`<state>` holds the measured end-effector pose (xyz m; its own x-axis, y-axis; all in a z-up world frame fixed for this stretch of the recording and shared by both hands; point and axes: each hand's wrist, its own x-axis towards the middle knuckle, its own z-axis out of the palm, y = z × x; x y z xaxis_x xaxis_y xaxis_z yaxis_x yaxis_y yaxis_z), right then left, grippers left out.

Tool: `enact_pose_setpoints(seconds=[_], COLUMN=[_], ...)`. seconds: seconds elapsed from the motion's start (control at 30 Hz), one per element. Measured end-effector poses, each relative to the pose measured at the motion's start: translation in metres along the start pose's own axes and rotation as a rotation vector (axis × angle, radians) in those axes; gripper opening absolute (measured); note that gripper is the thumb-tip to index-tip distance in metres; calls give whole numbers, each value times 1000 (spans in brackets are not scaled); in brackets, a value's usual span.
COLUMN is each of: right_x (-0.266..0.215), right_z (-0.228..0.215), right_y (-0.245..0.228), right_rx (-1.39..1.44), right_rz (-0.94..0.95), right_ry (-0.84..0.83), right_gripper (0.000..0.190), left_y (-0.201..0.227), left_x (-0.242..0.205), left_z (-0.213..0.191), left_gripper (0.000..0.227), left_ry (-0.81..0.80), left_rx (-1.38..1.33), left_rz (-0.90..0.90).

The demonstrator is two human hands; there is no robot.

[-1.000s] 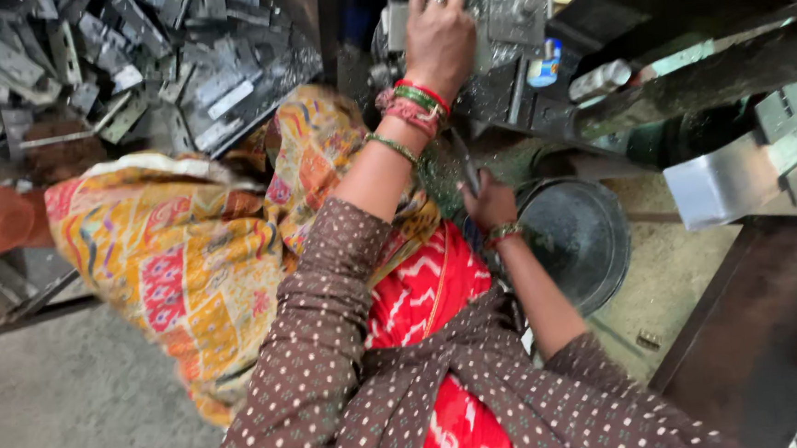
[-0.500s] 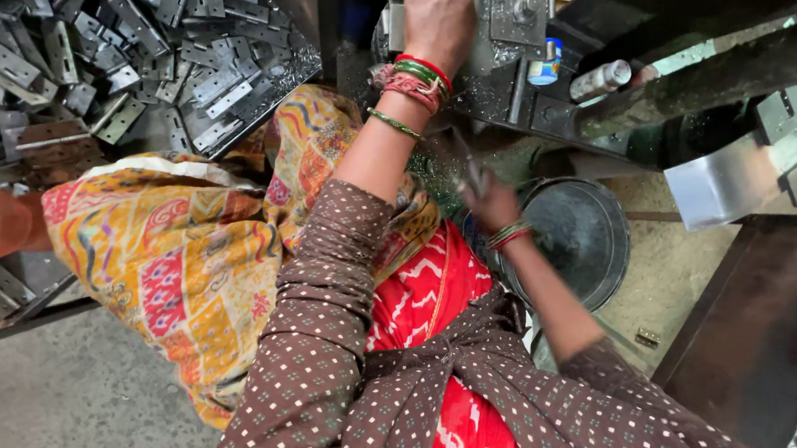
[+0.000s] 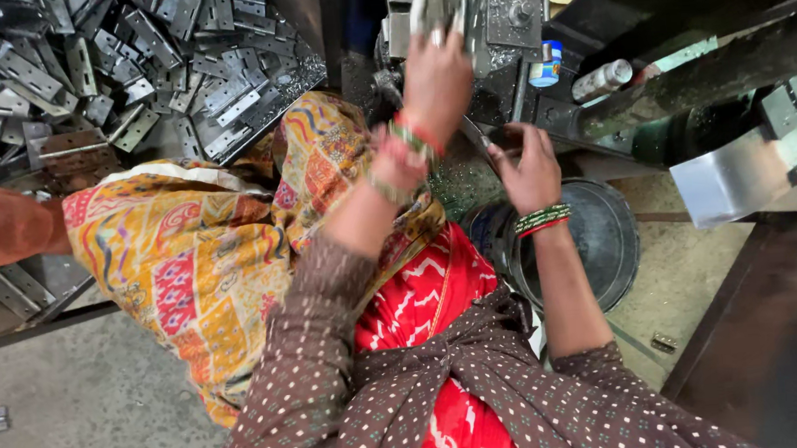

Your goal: The person sits on the floor and repeatedly picks up small metal brackets from a pile, places them into a grinding machine, and uses a metal rod to press them against the grinding wheel. The person then removes the processed pieces and drops them into a container.

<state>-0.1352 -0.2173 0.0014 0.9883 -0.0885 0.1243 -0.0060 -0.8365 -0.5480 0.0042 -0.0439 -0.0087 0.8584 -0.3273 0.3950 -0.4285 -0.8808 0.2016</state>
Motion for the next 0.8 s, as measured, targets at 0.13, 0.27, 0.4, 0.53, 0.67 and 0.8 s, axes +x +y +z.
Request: enact_pose_setpoints(seconds=[0.13,0.27,0.4,0.53,0.67,0.8], right_x=[4,-3,-3,-9,-6,-7], right_z=[0,1,5,5,-1,1], right_y=[-8,-4,-4,-8,-14,-15], right_rx=[-3,-16,-9,8,-21,-6], right_rz=[-28,-114,-27,21,-13,22], right_ry=[23,73,49,10,9,1], right_gripper=[39,39,40,40,39,38], left_y=[16,1,-10,-14,-14,-21], left_x=[-38,-39,-19,-1,5,-8], left_z=[-29,-39,-42,-38,-28,-18], left_gripper=[25,25,28,17,56,41], left_ry=[262,308,241,473,276,187], left_rx=[97,-30,-295,57,108,-34], left_rz=[-19,156,31,47,24,-50])
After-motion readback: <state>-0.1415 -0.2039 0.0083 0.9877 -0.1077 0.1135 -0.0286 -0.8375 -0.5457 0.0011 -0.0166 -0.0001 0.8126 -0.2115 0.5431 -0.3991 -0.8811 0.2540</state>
